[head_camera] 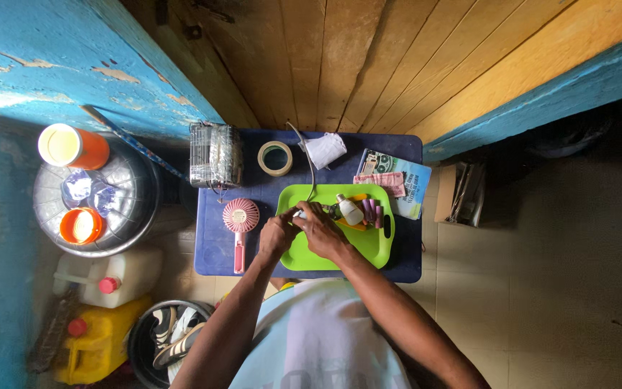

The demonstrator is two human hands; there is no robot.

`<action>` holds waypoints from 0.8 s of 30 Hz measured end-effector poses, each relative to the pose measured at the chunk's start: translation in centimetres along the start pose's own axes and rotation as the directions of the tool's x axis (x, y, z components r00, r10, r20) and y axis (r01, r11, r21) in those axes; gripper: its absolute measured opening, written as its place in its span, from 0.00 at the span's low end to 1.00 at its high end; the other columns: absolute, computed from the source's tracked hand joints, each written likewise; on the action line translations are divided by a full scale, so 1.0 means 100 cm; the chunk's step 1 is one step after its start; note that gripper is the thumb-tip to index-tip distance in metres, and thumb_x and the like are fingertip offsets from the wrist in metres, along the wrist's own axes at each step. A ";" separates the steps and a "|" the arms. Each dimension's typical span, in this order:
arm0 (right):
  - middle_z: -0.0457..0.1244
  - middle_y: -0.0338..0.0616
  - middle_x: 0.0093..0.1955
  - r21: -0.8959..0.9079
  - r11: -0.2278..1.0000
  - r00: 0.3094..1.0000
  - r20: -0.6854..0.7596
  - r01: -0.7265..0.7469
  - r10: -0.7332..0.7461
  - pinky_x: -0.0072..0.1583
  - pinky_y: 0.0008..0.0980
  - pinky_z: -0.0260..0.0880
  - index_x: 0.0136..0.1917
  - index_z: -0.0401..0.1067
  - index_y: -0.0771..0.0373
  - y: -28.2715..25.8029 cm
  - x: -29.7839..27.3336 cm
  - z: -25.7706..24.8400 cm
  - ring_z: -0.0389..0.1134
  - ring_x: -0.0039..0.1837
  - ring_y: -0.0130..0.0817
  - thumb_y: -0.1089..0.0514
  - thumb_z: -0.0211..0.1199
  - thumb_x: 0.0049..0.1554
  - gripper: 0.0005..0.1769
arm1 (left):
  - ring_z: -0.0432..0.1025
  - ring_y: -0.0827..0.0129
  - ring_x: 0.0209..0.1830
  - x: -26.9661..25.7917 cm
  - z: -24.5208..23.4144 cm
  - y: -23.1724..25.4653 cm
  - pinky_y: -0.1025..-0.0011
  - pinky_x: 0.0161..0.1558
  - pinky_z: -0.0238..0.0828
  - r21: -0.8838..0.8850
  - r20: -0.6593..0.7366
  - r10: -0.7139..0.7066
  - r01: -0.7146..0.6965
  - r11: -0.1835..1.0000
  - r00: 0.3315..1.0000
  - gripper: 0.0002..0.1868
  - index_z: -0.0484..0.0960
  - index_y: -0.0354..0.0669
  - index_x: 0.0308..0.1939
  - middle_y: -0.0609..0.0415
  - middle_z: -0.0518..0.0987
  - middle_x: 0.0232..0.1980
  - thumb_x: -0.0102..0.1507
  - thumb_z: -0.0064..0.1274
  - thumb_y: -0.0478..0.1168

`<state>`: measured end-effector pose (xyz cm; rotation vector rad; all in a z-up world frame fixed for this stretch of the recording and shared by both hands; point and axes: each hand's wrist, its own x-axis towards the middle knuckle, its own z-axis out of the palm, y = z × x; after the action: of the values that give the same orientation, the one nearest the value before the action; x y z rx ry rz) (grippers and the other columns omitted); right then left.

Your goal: The person assembles a small pink handheld fan by inserting batteries into the handle and attaching the fan head. They then connect a white cylindrical component to the fan assembly and place the completed unit on a green tray.

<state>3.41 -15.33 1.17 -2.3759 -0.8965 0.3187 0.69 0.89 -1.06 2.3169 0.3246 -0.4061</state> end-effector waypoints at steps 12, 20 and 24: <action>0.58 0.59 0.64 0.042 0.913 0.912 0.071 -0.407 0.403 0.58 0.50 0.71 0.68 0.64 0.68 -0.004 0.016 0.012 0.66 0.61 0.55 0.56 0.66 0.55 0.31 | 0.80 0.49 0.43 0.006 0.008 -0.004 0.57 0.44 0.77 -0.056 -0.029 0.053 -0.054 0.997 0.998 0.26 0.81 0.64 0.61 0.50 0.86 0.44 0.58 0.53 0.42; 0.60 0.46 0.66 -0.162 0.987 0.997 0.073 0.008 0.003 0.65 0.46 0.67 0.50 0.77 0.61 -0.010 0.003 -0.005 0.61 0.67 0.49 0.71 0.61 0.49 0.16 | 0.78 0.42 0.43 0.005 0.012 -0.016 0.53 0.43 0.76 0.003 -0.002 -0.004 0.004 1.000 1.000 0.26 0.81 0.62 0.63 0.37 0.82 0.40 0.59 0.57 0.43; 0.60 0.46 0.66 -0.128 0.992 0.996 0.085 0.023 -0.012 0.67 0.44 0.67 0.47 0.76 0.62 -0.005 0.003 -0.013 0.62 0.69 0.45 0.69 0.60 0.49 0.12 | 0.79 0.45 0.43 0.005 0.012 -0.012 0.54 0.44 0.76 -0.022 -0.029 0.028 -0.029 0.999 0.999 0.24 0.82 0.61 0.59 0.43 0.84 0.42 0.57 0.59 0.44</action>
<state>3.92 -15.36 2.46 -2.4867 -1.0038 0.3657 0.48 0.87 -2.84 2.3050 0.3083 -0.3533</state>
